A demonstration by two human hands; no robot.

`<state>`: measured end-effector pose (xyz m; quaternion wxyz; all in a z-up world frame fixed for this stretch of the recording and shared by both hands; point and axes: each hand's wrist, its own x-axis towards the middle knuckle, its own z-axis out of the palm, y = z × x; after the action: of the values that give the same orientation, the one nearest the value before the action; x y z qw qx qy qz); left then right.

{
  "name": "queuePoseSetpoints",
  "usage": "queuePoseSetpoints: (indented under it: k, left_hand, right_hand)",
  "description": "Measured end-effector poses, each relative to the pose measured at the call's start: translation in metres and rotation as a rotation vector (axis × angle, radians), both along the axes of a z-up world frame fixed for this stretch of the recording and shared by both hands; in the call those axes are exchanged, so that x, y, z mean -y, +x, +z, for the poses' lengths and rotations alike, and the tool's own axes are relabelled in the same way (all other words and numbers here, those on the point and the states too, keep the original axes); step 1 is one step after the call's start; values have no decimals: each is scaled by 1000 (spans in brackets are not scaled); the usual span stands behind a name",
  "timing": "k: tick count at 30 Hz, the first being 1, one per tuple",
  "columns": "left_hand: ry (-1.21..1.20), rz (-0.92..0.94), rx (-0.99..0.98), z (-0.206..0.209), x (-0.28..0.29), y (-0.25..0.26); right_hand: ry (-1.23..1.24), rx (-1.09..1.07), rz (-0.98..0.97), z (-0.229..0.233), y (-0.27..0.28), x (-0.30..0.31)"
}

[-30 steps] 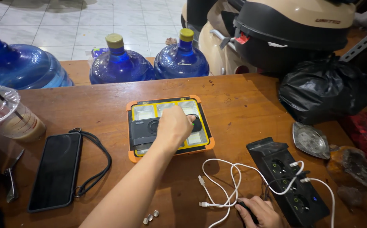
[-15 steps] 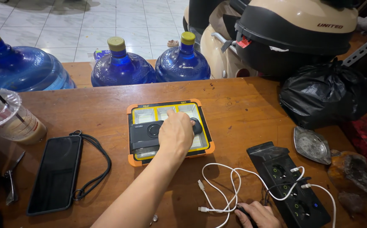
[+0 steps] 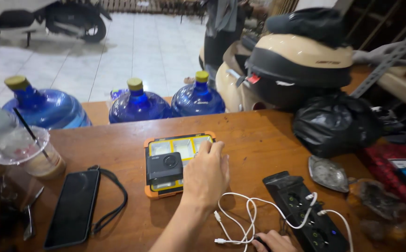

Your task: The person connects a USB cable to a portable solar power bank and places a small black camera and a wireless earbud case on its illuminated surface. They then unplug and reorganize several USB cables on the table.

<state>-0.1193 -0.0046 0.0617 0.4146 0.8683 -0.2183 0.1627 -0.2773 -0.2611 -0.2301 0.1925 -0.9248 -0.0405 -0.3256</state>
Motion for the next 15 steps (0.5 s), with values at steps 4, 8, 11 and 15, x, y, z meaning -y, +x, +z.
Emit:
queuePoseSetpoints:
  k: [4, 8, 11, 15]
  left_hand:
    - [-112, -80, 18, 16, 11, -41]
    - [-149, -154, 3, 25, 25, -80]
    - [-142, -199, 42, 28, 38, -97]
    - [-80, -253, 4, 28, 61, -108]
  right_hand:
    - [0, 111, 71, -3, 6, 0]
    - [96, -159, -46, 28, 1, -12]
    - [368, 48, -44, 71, 3, -32]
    - [565, -117, 32, 150, -5, -32]
